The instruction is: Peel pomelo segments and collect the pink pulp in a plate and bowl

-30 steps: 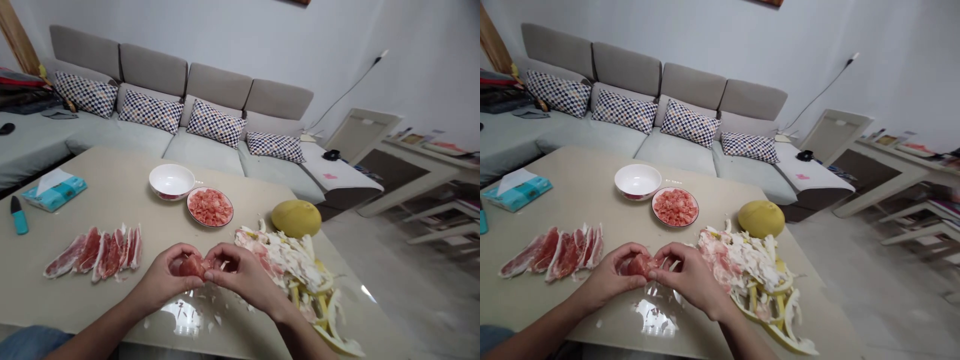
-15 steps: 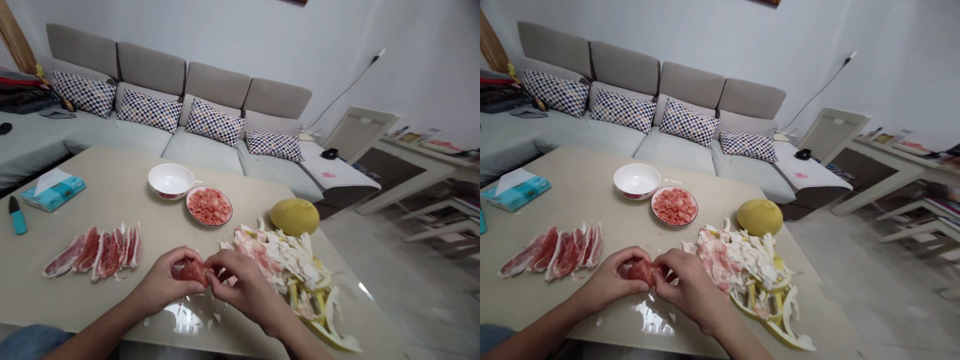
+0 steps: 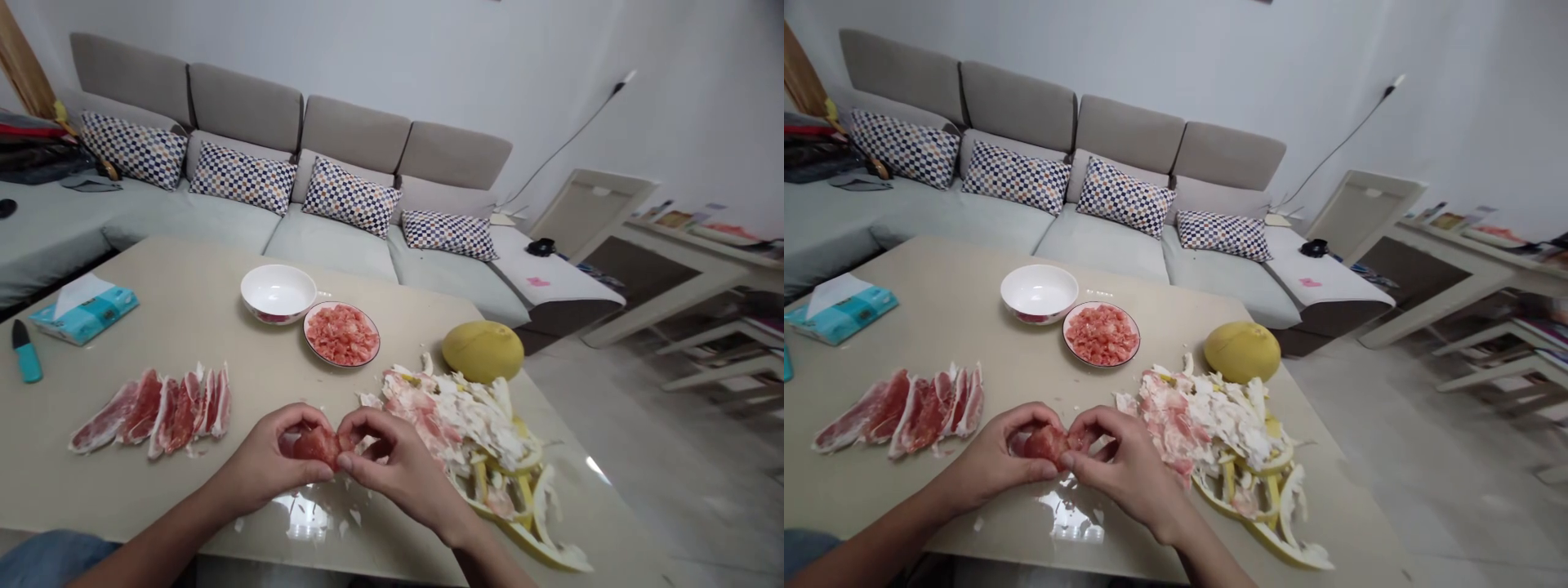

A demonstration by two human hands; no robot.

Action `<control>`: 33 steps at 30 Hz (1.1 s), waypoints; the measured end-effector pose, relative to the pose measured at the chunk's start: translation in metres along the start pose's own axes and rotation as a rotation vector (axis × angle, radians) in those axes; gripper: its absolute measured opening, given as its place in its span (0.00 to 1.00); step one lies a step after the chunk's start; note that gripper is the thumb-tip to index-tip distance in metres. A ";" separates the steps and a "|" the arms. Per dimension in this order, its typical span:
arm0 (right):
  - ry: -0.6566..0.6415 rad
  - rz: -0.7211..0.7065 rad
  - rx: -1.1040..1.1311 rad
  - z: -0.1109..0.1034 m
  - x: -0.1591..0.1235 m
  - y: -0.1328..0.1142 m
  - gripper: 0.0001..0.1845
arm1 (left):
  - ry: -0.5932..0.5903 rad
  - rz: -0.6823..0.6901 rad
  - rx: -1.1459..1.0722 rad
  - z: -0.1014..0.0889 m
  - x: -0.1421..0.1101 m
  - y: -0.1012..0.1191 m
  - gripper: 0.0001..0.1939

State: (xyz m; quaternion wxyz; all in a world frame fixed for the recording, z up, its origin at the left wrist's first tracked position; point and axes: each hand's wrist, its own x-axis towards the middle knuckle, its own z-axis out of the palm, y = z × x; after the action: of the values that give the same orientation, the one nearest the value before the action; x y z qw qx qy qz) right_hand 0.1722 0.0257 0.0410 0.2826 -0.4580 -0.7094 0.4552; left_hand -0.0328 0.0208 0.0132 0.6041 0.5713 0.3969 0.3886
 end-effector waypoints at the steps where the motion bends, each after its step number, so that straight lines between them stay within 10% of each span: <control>1: 0.005 0.000 -0.006 0.000 0.000 0.000 0.10 | -0.005 0.004 0.008 0.000 0.000 0.000 0.16; 16: 0.006 0.292 0.574 0.000 -0.001 0.016 0.17 | 0.033 -0.009 -0.016 -0.003 0.000 0.000 0.17; 33: -0.093 0.289 0.640 0.006 0.001 0.018 0.16 | -0.009 0.003 0.055 -0.002 -0.001 0.002 0.15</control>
State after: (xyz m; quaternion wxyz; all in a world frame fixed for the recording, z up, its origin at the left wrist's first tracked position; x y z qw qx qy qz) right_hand 0.1738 0.0268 0.0222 0.3119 -0.4206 -0.4708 0.7100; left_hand -0.0355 0.0205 0.0148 0.5895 0.5900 0.4040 0.3758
